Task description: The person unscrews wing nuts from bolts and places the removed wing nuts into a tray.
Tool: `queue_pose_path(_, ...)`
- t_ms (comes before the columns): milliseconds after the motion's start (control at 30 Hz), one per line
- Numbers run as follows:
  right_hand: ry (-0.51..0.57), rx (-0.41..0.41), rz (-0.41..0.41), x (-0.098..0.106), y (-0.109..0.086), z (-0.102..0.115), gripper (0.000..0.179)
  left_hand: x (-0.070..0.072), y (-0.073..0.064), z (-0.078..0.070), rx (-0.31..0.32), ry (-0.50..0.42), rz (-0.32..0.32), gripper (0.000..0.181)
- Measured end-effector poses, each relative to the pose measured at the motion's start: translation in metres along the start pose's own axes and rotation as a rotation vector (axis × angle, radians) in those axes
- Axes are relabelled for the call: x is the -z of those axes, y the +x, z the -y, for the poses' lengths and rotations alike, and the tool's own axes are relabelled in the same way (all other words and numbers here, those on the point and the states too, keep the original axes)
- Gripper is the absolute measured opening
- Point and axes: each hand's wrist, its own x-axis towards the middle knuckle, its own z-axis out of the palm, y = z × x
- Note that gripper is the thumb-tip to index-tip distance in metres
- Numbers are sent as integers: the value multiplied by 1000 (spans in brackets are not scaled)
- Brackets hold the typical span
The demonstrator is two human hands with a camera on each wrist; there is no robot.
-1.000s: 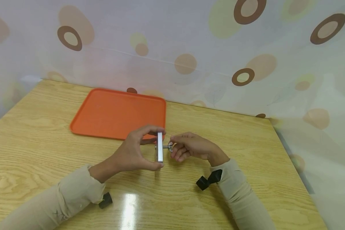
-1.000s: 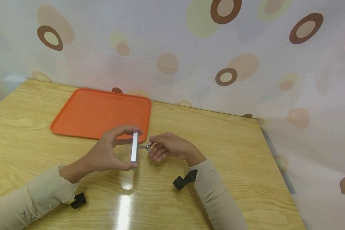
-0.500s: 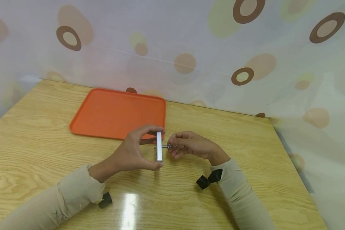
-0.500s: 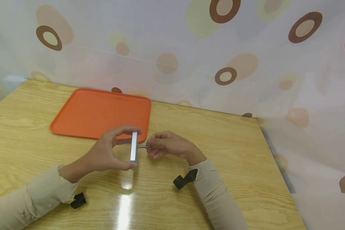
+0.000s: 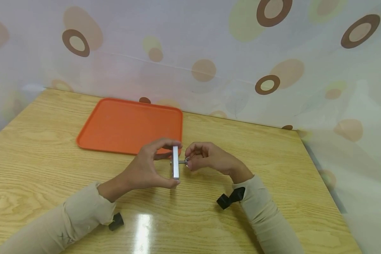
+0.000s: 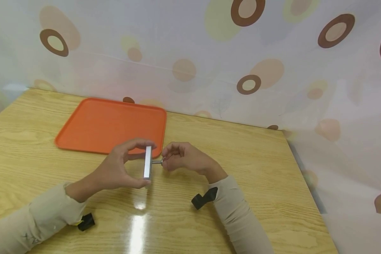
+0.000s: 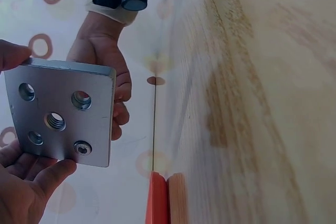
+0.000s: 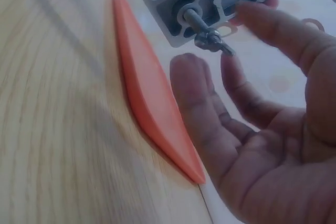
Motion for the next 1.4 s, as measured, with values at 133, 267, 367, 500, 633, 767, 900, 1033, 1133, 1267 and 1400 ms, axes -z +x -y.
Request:
queue_pose_path(133,9,-119,-60,-1,2,0,26,0,0,0,-2,-7,0,78)
queue_pose_path(267,77,-225,-72,-1,4,-1,36,0,0,0,4,-22,2,78)
queue_pose_path(367,104,-251,-55,-2,3,1,34,0,0,0,6,-24,3,78)
queue_pose_path(500,123,-261,-48,-3,2,3,33,0,0,1,15,-27,2,78)
queue_pose_path(633,124,-257,-40,-4,2,4,31,-1,0,1,18,-26,0,78)
queue_pose_path(767,117,-250,-31,-5,2,4,29,-1,-1,1,18,-22,0,78)
queue_pose_path(900,110,-233,-20,-4,2,4,28,0,0,1,14,-21,3,77)
queue_pose_path(1033,96,-204,-9,-3,1,3,27,0,0,1,9,-12,8,78)
queue_pose_path(1133,78,-186,-1,-2,0,4,24,0,0,1,1,-7,10,78)
queue_pose_path(1267,52,-172,11,-2,-1,4,19,0,0,1,-8,-6,5,78)
queue_pose_path(1400,42,-148,27,-1,-2,4,12,0,0,0,-4,-13,4,78)
